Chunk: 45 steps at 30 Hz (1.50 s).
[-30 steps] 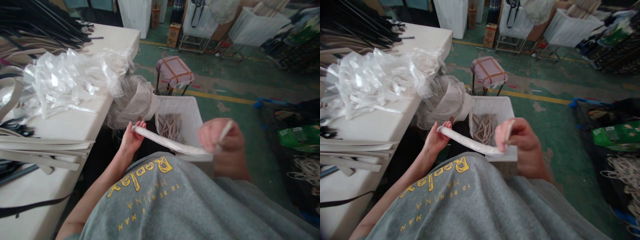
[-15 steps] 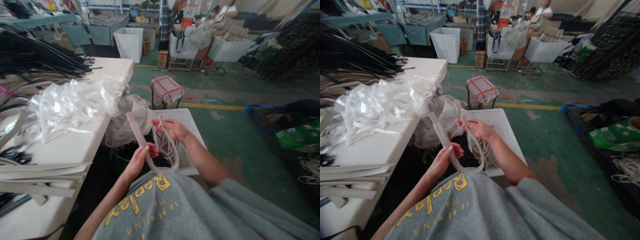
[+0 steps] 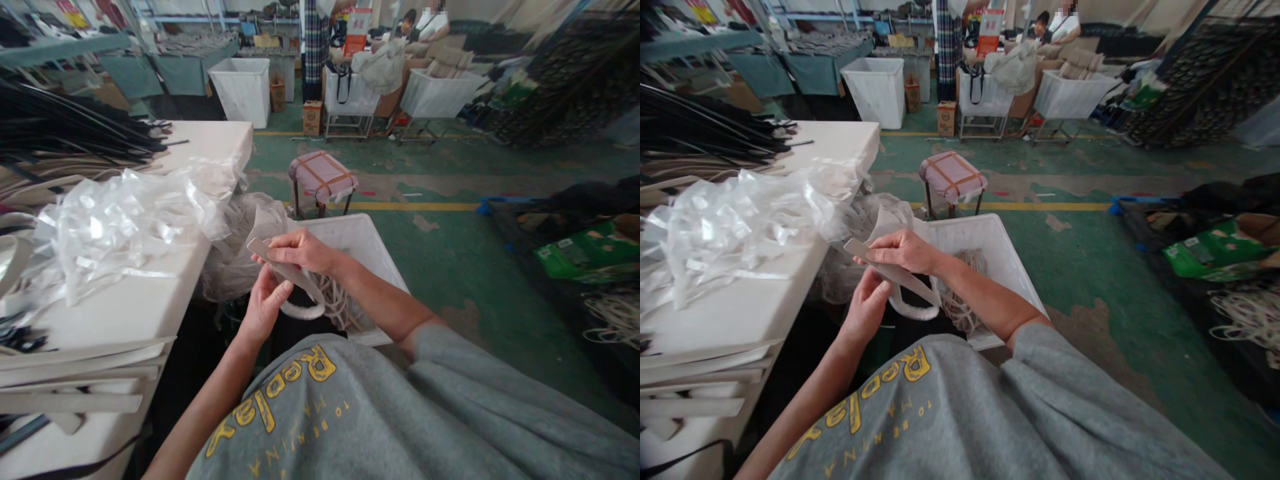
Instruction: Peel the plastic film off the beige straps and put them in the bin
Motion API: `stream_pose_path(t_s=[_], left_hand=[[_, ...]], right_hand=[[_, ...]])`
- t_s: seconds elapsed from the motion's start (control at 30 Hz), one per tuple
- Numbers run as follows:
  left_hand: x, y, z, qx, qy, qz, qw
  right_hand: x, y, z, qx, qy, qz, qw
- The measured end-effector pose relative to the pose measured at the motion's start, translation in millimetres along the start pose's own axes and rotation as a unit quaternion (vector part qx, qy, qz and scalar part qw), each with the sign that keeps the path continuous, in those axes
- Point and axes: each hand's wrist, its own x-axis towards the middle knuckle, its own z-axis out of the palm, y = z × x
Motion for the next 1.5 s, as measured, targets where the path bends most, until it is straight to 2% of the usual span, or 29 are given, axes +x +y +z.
stream_pose_path(t_s=[0.07,0.13,0.23,0.33,0.47,0.6,0.67,0.73,0.8,0.87,0.97,1.07,1.13,1.27,1.37,1.5], left_hand=[[14.7,5.0,2.5,0.025,0.037,0.036,0.998],[24.2,10.7,5.0,0.078,0.048,0.056,0.994],[25.4,17.9,8.9,0.178,0.027,0.096,0.979],[16.7,17.4,13.7,0.256,-0.013,0.118,0.959],[4.9,-4.6,20.7,0.293,-0.081,0.099,0.947],[3.0,-35.9,21.2,0.304,-0.113,0.057,0.944],[5.0,-45.4,16.7,0.297,-0.091,0.044,0.949],[5.6,-47.8,8.4,0.266,-0.041,0.022,0.963],[2.3,-43.6,-2.8,0.224,0.012,-0.016,0.974],[-3.8,-37.7,-15.5,0.197,0.050,-0.056,0.978],[-8.1,-36.9,-37.4,0.173,0.090,-0.091,0.976],[-8.4,-42.7,-60.3,0.165,0.135,-0.101,0.972],[-10.7,-47.2,-71.4,0.156,0.160,-0.108,0.969],[-15.0,-61.7,-81.9,0.112,0.182,-0.136,0.967],[-13.0,-72.8,-84.3,0.052,0.197,-0.182,0.962],[-5.3,-73.2,-87.3,-0.050,0.212,-0.206,0.954]], right_hand=[[-1.3,-3.5,2.0,-0.028,-0.005,-0.019,0.999],[-2.6,-6.2,2.8,-0.036,0.002,-0.034,0.999],[-7.9,-10.0,3.7,-0.012,0.029,-0.034,0.999],[-17.1,-17.4,4.5,0.002,0.090,-0.040,0.995],[-29.9,-29.9,-1.5,-0.025,0.178,-0.069,0.981],[-40.3,-32.1,-24.3,-0.077,0.205,-0.132,0.967],[-46.0,-32.6,-39.7,-0.122,0.233,-0.137,0.955],[-53.8,-37.1,-52.8,-0.182,0.284,-0.107,0.935],[-65.2,-44.7,-62.2,-0.237,0.327,-0.073,0.912],[-79.1,-47.6,-73.6,-0.268,0.333,-0.073,0.901],[-89.1,-27.4,-104.1,-0.283,0.322,-0.065,0.901],[-73.4,5.2,-123.6,-0.246,0.341,-0.072,0.905],[-53.6,20.0,-115.9,-0.218,0.341,-0.074,0.912],[5.3,38.8,-68.2,-0.213,0.270,-0.053,0.938],[58.3,53.0,-24.3,-0.272,0.160,-0.044,0.948],[113.9,66.3,47.2,-0.350,-0.014,-0.049,0.935]])
